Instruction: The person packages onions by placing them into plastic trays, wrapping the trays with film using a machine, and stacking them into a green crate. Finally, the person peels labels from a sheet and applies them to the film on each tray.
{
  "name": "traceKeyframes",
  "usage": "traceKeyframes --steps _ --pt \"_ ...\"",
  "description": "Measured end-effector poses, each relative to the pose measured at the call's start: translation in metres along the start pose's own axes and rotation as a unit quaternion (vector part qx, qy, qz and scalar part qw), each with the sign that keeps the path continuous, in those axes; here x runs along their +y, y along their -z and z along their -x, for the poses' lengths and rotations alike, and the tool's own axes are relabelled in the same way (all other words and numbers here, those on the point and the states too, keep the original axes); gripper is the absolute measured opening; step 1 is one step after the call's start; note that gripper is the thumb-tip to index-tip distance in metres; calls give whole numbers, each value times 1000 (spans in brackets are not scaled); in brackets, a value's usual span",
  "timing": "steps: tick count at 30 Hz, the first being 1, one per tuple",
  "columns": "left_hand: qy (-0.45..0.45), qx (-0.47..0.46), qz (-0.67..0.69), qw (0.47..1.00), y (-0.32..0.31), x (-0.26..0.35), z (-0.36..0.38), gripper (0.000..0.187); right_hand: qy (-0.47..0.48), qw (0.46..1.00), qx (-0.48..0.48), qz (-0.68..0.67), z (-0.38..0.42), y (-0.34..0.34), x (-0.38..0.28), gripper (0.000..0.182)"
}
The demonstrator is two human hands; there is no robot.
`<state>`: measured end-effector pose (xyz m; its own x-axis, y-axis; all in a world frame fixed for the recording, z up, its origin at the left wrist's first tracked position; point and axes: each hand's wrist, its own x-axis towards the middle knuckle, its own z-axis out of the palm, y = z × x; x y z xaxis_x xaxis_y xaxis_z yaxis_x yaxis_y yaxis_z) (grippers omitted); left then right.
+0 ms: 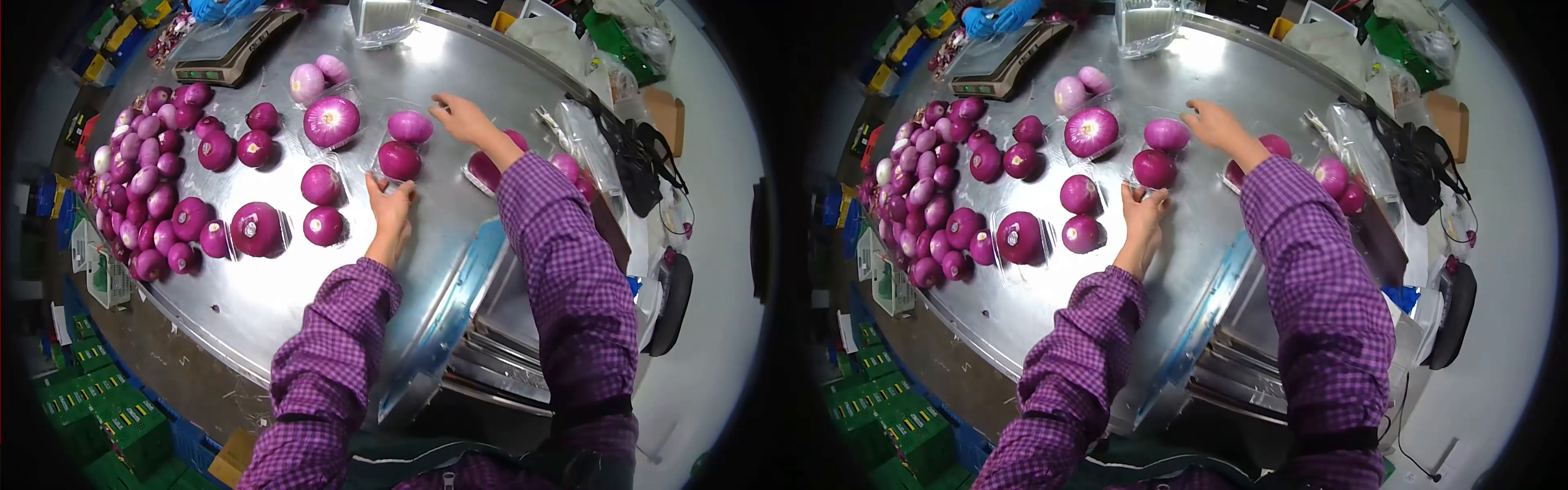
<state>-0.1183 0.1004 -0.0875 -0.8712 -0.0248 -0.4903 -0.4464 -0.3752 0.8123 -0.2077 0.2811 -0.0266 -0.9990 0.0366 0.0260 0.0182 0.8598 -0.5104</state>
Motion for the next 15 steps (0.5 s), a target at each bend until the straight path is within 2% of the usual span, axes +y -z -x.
traceKeyframes --steps 3,4,5,6,10,13,15 --pt "-1 6 26 1000 -2 5 -4 91 -5 997 -42 64 -41 -37 20 57" --pt "-2 7 26 1000 -3 7 -4 91 -4 997 -42 63 -40 -31 6 57" --pt "-8 8 13 1000 -4 8 -3 92 -99 983 -141 -61 -35 -20 -6 61" --pt "-14 9 2 1000 -4 9 -2 93 -192 935 -235 -182 -29 -8 -18 64" --pt "-57 -55 4 997 6 27 24 91 -212 932 -209 -209 7 24 -23 65" --pt "-124 -147 -62 979 9 67 68 77 -188 936 -96 -283 68 83 -33 54" --pt "-156 -226 -83 958 6 85 102 69 -196 938 -41 -284 131 127 -41 56"
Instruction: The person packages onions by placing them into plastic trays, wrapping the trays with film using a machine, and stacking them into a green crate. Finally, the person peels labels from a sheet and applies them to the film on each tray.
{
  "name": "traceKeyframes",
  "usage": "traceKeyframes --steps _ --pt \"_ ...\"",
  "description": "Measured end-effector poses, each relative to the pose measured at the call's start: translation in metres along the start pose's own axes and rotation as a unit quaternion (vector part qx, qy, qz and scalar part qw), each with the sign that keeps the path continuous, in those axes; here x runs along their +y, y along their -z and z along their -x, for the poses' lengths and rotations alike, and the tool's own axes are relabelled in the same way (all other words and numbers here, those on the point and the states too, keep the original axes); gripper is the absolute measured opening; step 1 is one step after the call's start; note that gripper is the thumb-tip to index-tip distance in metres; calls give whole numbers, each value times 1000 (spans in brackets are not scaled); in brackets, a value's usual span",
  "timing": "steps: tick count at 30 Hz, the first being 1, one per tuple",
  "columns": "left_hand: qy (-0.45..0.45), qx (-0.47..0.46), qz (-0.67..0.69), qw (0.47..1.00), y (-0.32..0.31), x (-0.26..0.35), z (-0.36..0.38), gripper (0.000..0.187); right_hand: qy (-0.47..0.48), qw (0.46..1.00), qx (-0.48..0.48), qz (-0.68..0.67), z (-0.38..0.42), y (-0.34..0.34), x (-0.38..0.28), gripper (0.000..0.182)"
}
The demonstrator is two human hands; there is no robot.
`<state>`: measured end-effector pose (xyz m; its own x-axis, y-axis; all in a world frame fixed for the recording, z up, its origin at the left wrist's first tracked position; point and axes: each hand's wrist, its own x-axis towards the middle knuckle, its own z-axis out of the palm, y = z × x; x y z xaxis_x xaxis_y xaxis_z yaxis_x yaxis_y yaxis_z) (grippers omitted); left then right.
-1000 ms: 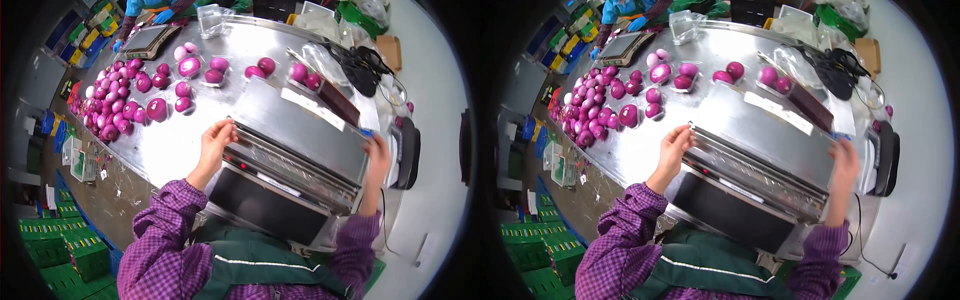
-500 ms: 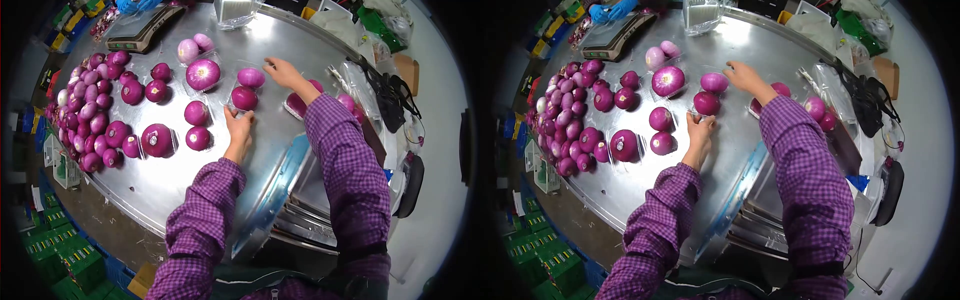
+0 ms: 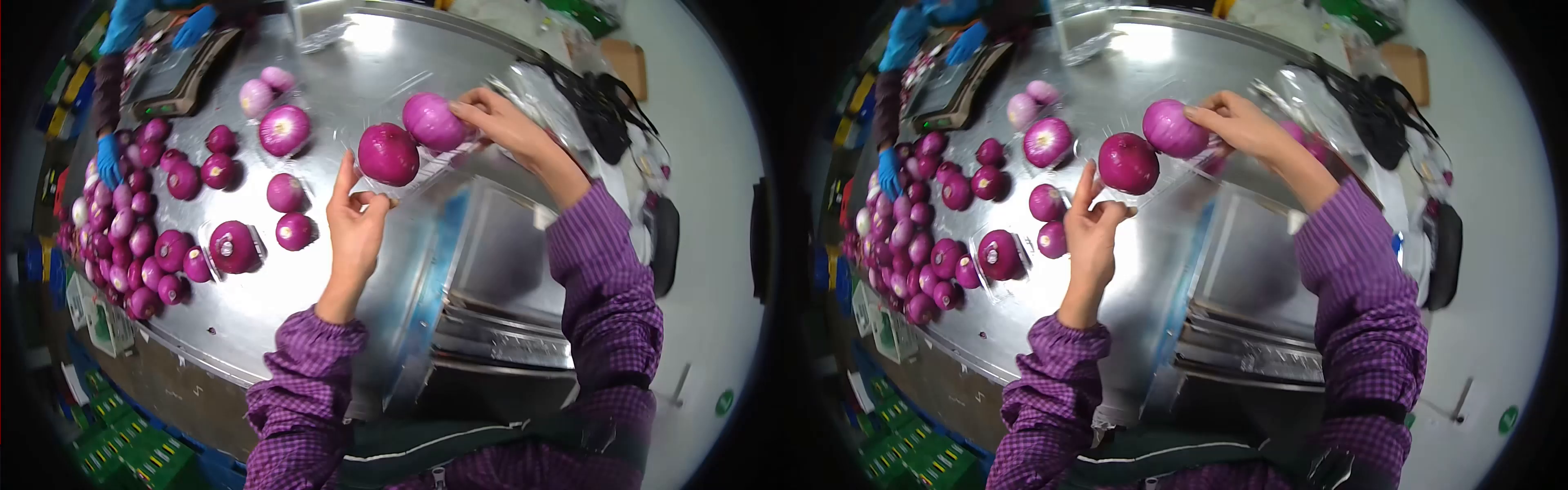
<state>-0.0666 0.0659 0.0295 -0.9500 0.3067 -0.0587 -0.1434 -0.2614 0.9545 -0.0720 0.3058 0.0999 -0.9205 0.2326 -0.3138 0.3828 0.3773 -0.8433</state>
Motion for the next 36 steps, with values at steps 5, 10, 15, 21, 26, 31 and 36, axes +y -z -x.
traceKeyframes --steps 5,10,15,21,26,31,36 --pt "81 -231 -50 968 -64 31 63 66 -45 988 140 -50 181 60 40 51" --pt "178 -376 -48 908 -123 0 117 65 -118 947 266 -137 309 69 113 42" --pt "204 -416 -89 882 -142 -2 140 59 -141 939 239 -202 355 66 156 43" --pt "6 -321 -359 876 -94 25 172 33 -57 899 382 206 435 53 188 26" --pt "-5 -259 -523 812 -94 1 179 27 -70 848 413 325 420 27 209 26" --pt "175 -258 -284 907 -77 11 186 36 -75 921 342 -172 430 27 211 24" --pt "155 -245 -285 914 -67 16 201 49 -65 850 448 270 462 28 200 27"
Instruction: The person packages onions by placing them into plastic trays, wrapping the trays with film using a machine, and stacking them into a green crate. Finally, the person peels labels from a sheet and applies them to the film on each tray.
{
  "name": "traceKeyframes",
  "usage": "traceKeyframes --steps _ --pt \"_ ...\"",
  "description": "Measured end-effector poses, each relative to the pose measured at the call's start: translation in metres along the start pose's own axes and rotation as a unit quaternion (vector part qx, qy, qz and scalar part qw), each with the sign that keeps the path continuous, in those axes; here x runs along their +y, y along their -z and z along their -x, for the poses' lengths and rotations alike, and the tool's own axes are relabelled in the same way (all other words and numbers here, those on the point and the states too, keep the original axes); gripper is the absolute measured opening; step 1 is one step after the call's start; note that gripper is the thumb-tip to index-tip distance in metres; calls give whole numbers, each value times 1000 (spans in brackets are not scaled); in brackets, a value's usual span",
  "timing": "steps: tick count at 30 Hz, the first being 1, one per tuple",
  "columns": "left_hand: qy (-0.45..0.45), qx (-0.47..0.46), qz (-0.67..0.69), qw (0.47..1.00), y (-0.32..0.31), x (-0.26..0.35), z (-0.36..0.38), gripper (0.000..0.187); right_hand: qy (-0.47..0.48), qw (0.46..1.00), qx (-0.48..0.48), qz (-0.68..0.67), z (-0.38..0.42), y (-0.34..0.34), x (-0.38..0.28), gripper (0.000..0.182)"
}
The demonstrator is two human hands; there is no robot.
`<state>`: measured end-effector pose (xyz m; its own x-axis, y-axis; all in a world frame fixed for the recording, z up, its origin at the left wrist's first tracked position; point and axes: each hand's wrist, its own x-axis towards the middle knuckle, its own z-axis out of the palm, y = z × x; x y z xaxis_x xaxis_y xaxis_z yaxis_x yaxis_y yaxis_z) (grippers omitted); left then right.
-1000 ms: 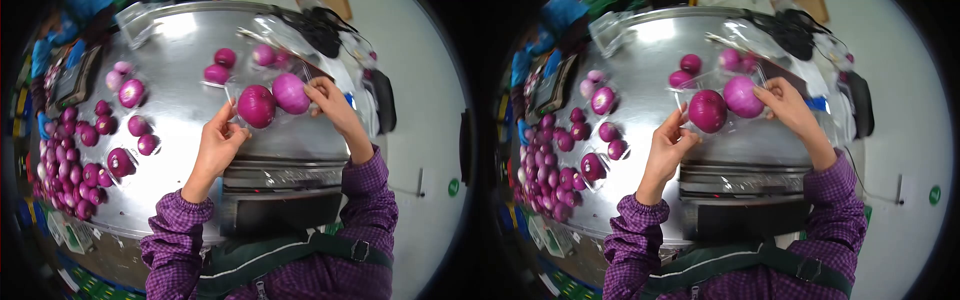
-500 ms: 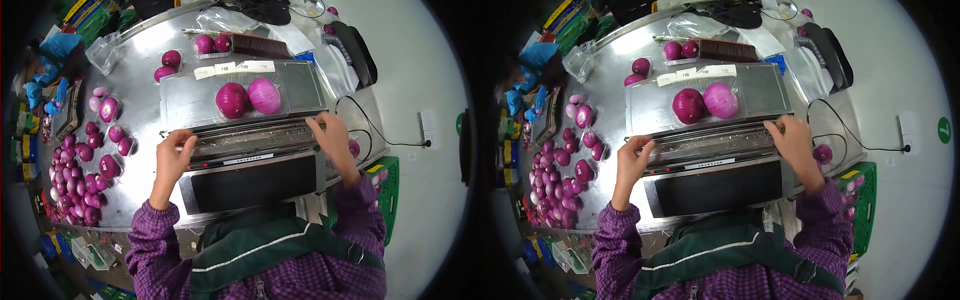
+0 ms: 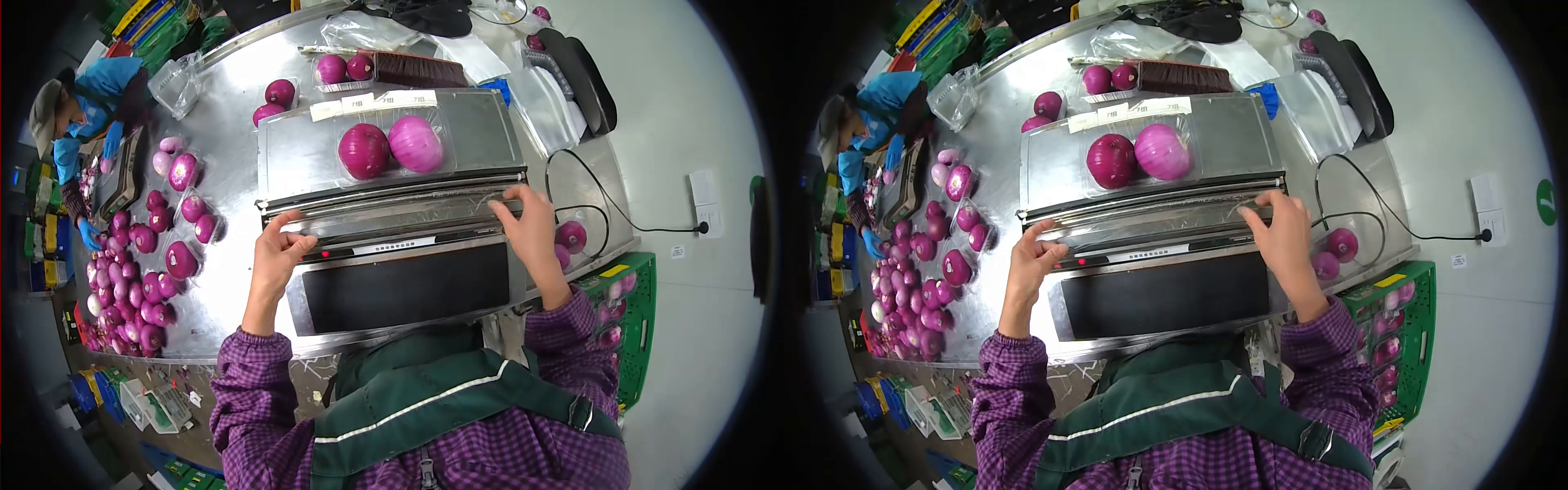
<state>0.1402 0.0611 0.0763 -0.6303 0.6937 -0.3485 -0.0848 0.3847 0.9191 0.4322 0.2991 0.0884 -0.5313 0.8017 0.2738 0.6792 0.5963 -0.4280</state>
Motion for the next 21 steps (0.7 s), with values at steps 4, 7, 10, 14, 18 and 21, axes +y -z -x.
traceKeyframes --steps 4,7,10,14,18,21 --pt "1 -1 -9 1000 -3 8 -11 49 9 1000 8 -7 1 -41 -7 27" --pt "26 -36 -12 999 -2 15 -12 53 -113 977 -86 -158 -12 -65 -17 17" --pt "56 -63 73 994 16 15 7 56 -254 813 -90 -517 -13 -33 -19 10" --pt "175 -120 186 959 18 12 30 55 -347 681 -159 -625 -3 -12 -32 9" --pt "120 -330 316 882 31 18 36 36 -203 618 -196 -733 -20 27 -56 14" --pt "-208 -481 361 771 38 79 7 25 74 624 -192 -754 -57 61 -64 17"
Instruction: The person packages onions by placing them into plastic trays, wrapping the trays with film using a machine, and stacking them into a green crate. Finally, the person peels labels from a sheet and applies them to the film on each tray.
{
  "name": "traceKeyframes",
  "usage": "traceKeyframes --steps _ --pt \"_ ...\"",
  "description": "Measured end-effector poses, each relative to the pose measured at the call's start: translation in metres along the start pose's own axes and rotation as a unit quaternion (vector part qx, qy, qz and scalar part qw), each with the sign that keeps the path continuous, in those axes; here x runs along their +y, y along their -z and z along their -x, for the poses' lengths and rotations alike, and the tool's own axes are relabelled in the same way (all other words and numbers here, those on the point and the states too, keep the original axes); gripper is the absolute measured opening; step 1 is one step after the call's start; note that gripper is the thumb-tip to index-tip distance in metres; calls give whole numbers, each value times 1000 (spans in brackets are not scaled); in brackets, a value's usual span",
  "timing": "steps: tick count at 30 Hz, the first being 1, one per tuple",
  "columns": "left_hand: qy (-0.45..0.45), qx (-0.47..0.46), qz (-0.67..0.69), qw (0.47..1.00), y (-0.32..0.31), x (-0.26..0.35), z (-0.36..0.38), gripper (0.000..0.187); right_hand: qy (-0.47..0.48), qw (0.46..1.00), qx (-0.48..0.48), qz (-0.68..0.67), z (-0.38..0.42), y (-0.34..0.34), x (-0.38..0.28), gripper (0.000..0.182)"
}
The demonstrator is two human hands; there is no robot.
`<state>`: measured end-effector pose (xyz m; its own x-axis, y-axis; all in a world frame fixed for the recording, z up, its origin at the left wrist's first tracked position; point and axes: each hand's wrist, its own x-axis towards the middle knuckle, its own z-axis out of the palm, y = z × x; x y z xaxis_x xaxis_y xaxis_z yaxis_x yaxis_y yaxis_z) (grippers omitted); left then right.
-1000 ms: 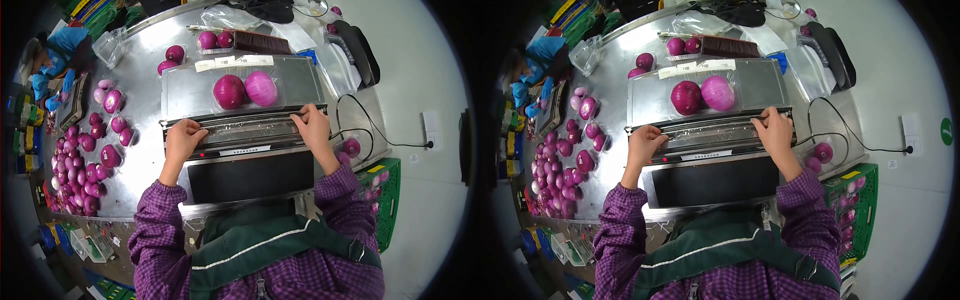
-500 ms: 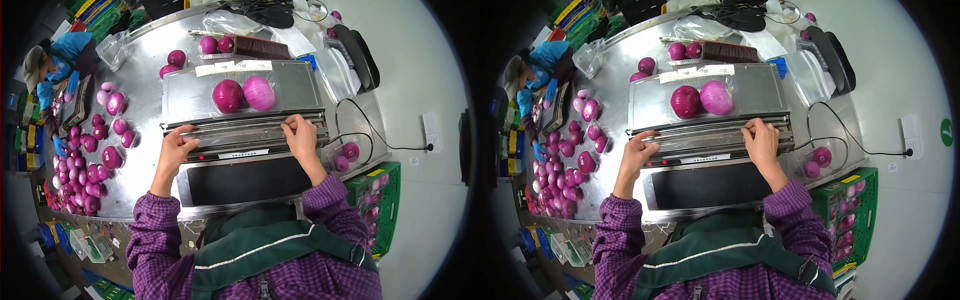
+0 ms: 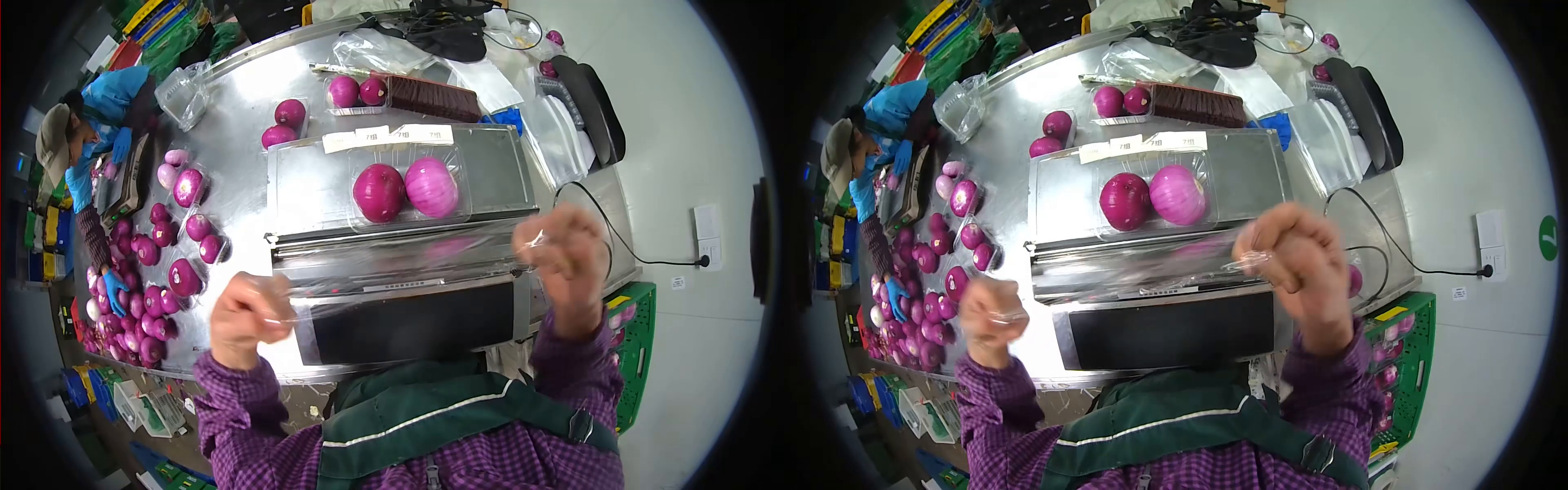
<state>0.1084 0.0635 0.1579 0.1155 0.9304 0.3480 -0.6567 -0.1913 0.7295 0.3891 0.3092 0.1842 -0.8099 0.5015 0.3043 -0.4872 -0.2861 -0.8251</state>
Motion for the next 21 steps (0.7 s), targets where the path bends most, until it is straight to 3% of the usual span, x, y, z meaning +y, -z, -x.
traceKeyframes --steps 2,3,4,5,6,8,10,11,13,14,16,17,18,21 --pt "-125 187 26 974 5 17 -18 24 84 996 39 -2 -34 0 -13 22" --pt "-160 310 -11 937 11 24 -39 30 95 992 20 80 -66 -5 -13 25" --pt "-221 274 -148 924 37 23 -81 31 107 981 1 161 -102 -4 -10 27" --pt "-217 299 -364 855 70 17 -116 29 95 960 6 262 -129 15 5 28" --pt "-129 391 -433 802 88 3 -137 29 82 929 9 360 -147 39 29 29" --pt "3 312 -606 732 157 -42 -134 38 -50 852 -34 519 -155 88 79 28" --pt "188 322 -569 732 146 -66 -132 44 -124 770 -119 614 -127 118 117 28" --pt "207 308 -500 783 136 -61 -126 45 -128 771 -118 613 -118 115 111 28" --pt "201 307 -340 866 116 -70 -107 48 -276 879 -90 378 -97 99 87 37" --pt "175 319 -254 896 108 -80 -95 50 -281 880 -90 372 -87 95 84 37" --pt "212 298 -272 890 88 -73 -88 59 -369 890 -24 268 -72 85 77 42" --pt "237 331 -207 889 78 -70 -85 60 -361 897 12 256 -69 74 67 45" --pt "262 363 -140 883 69 -69 -79 61 -361 897 12 255 -62 69 61 45" --pt "315 330 -84 886 30 -73 -44 68 -501 845 -63 177 -30 57 40 50"
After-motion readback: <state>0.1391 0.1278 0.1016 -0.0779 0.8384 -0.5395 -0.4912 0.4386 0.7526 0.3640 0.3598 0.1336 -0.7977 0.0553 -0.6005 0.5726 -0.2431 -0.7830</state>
